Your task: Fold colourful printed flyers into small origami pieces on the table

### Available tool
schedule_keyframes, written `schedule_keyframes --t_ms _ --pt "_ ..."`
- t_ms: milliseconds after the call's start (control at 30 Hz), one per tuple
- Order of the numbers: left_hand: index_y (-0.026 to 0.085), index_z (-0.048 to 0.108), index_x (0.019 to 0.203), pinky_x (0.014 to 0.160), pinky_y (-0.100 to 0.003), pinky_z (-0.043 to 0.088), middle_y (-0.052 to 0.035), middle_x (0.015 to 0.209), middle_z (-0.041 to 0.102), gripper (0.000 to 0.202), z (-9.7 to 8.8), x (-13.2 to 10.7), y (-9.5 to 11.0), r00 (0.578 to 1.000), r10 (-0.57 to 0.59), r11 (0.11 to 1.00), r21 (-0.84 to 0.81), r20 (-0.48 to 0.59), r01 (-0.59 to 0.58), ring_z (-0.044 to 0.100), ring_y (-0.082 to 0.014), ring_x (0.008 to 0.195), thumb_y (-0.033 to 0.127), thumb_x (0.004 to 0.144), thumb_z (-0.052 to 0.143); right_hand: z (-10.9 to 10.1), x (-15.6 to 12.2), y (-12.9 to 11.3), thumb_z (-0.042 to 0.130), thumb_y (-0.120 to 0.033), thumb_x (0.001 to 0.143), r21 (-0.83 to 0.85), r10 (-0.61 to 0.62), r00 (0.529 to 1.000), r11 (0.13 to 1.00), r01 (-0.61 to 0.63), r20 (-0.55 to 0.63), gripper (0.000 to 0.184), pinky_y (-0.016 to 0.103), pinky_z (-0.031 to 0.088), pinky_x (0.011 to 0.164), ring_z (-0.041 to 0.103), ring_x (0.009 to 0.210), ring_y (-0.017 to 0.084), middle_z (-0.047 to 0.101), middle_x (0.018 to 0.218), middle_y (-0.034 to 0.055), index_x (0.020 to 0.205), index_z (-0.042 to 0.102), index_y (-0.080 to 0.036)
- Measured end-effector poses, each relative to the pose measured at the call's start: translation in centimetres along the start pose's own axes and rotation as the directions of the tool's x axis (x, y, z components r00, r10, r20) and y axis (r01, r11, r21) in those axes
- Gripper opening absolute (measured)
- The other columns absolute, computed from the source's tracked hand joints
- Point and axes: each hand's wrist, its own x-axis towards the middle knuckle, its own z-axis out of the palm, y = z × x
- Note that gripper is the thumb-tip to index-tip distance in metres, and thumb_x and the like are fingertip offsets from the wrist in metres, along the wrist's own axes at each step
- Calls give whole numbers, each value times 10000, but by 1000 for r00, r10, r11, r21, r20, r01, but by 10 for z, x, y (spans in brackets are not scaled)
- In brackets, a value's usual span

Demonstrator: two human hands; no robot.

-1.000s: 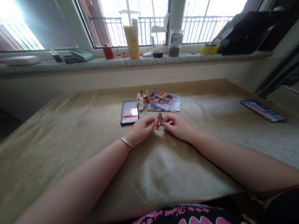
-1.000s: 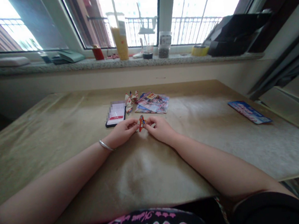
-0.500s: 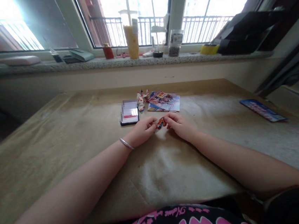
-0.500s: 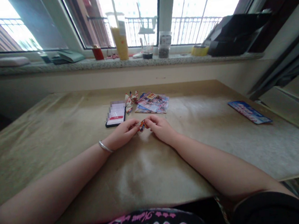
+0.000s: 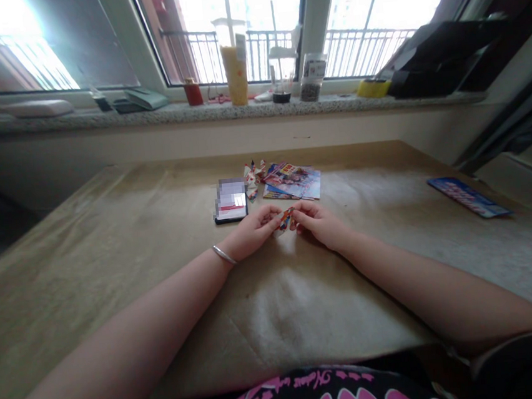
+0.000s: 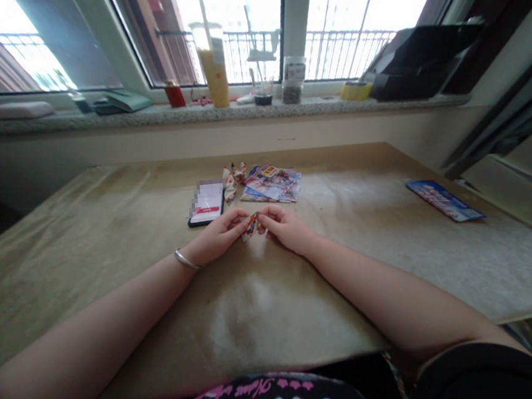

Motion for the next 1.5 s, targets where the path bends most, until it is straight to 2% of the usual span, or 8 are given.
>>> schedule_keyframes --t_ms 300,400,500,600,867,1033,1200,1500 --pt "161 479 983 582 -202 399 14 757 524 263 3 2 -6 998 7 1000 2 -56 -7 502 -98 651 391 863 523 3 0 -5 684 -387 664 86 110 994 990 -108 -14 248 215 409 543 582 571 98 628 632 -26 723 540 -194" --pt "168 473 969 581 -207 410 9 787 518 222 3 2 -5 989 21 993 118 -148 -4 504 -101 651 342 843 528 4 -1 -5 679 -367 659 88 113 993 990 -110 -25 231 215 411 547 577 545 91 624 598 -32 702 535 -191" --pt "168 488 869 603 -220 416 -4 808 515 144 3 1 -2 958 108 948 317 -264 -19 497 -114 686 286 809 546 5 -2 -7 668 -367 668 64 104 993 993 -100 -59 224 211 410 544 564 538 82 630 603 -30 699 538 -187" --pt "165 509 798 618 -233 424 -9 782 540 101 2 0 0 961 132 911 412 -242 -22 502 -125 691 263 810 532 6 -2 -7 666 -381 672 30 100 990 995 -97 -99 231 211 412 543 567 562 89 630 615 -24 699 545 -186" --pt "149 638 946 759 -276 481 -57 930 662 235 -2 1 4 977 93 917 399 -191 -9 601 -174 873 270 862 456 3 1 -1 637 -415 691 -112 26 975 992 -52 -219 237 241 452 562 574 612 117 624 655 -7 683 560 -191" --pt "152 622 1081 712 -251 501 -59 1008 668 311 -1 -2 7 986 11 944 326 -164 44 629 -150 800 324 841 527 4 -1 1 615 -407 719 -244 -20 966 969 -45 -256 216 280 503 559 593 605 139 658 740 12 748 632 -194" --pt "152 627 963 674 -250 481 -35 923 678 275 2 -4 11 975 -17 923 371 -222 100 622 -137 693 383 830 561 6 -3 -2 607 -357 744 -397 -145 962 917 42 -232 169 313 539 691 652 776 184 713 858 32 762 690 -212" --pt "138 659 827 641 -227 442 -15 729 657 311 -1 0 9 959 -80 948 276 -271 157 577 -137 674 396 859 488 1 -1 -1 597 -401 729 -253 -82 969 967 20 -234 232 308 539 689 626 766 171 689 846 32 798 659 -189"
